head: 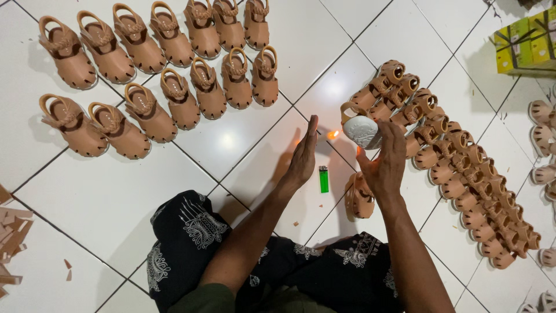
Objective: The person sits on the floor and repeatedly applies a white substance to the straps of small brown sandals using a white applicator. They also use a lighter to heat the strap area. Finished sandals are placed in a separate group on the floor.
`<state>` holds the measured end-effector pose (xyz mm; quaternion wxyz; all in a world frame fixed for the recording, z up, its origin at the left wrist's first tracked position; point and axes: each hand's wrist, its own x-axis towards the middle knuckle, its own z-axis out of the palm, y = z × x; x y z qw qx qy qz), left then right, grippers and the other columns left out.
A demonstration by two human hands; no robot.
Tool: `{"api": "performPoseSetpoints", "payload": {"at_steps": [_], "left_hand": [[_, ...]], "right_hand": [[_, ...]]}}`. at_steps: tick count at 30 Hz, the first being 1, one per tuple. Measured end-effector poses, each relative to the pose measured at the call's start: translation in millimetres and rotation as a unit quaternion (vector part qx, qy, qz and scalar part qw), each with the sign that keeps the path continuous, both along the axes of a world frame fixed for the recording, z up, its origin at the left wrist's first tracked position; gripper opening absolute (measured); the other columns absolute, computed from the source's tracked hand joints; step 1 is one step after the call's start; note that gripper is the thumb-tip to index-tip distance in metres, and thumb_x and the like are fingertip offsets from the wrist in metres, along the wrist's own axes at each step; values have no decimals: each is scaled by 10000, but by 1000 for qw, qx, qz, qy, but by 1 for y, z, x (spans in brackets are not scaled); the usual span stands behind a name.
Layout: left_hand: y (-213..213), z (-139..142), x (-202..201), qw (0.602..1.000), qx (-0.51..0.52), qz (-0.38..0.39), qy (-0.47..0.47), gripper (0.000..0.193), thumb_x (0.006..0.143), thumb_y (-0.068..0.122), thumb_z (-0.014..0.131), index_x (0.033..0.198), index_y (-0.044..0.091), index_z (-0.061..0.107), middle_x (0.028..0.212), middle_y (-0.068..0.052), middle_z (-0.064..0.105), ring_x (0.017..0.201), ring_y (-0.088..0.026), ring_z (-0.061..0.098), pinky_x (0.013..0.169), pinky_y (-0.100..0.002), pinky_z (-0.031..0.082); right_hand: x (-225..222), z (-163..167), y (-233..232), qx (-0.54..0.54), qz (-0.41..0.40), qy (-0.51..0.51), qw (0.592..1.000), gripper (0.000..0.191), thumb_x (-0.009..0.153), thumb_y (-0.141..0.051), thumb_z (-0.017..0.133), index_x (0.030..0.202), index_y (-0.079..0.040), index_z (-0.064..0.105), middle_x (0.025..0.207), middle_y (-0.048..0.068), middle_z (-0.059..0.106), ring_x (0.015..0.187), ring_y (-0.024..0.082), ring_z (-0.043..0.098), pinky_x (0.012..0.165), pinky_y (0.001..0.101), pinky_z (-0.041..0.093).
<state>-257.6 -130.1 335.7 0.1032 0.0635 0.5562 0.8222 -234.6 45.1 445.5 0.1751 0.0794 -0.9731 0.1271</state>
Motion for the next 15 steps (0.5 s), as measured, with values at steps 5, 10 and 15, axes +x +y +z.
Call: {"api": "performPoseSetpoints", "payload": {"at_steps": [5,10,15], "left_hand": [[-1,1,-1,1000,-18,-2,-10,693,1103,497,156,1646,67,125,1738,-146,127,1602,-263,155,1280,-396,186],[-2,2,-1,1000,-19,4,0,684,1109,486,162,1646,64,138,1739,-147,137,1605,-264,158,1281,-396,188],[-3,12,5,1000,-11,1,-7,684,1108,488,181,1647,68,138,1744,-140,127,1607,-259,153,1284,-391,190]], "right_hand": [[-3,-2,-4,-2,23,10,1000,806,758,-31,864,1473,-61,491,1453,160,507,1369,358,510,1122,467,466],[-4,-1,-4,24,9,16,1000,811,734,-23,868,1458,-65,504,1444,161,505,1361,362,509,1111,476,459],[-1,7,-7,51,3,18,999,837,700,-36,877,1449,-63,505,1409,157,527,1342,360,520,1101,480,462]]}}
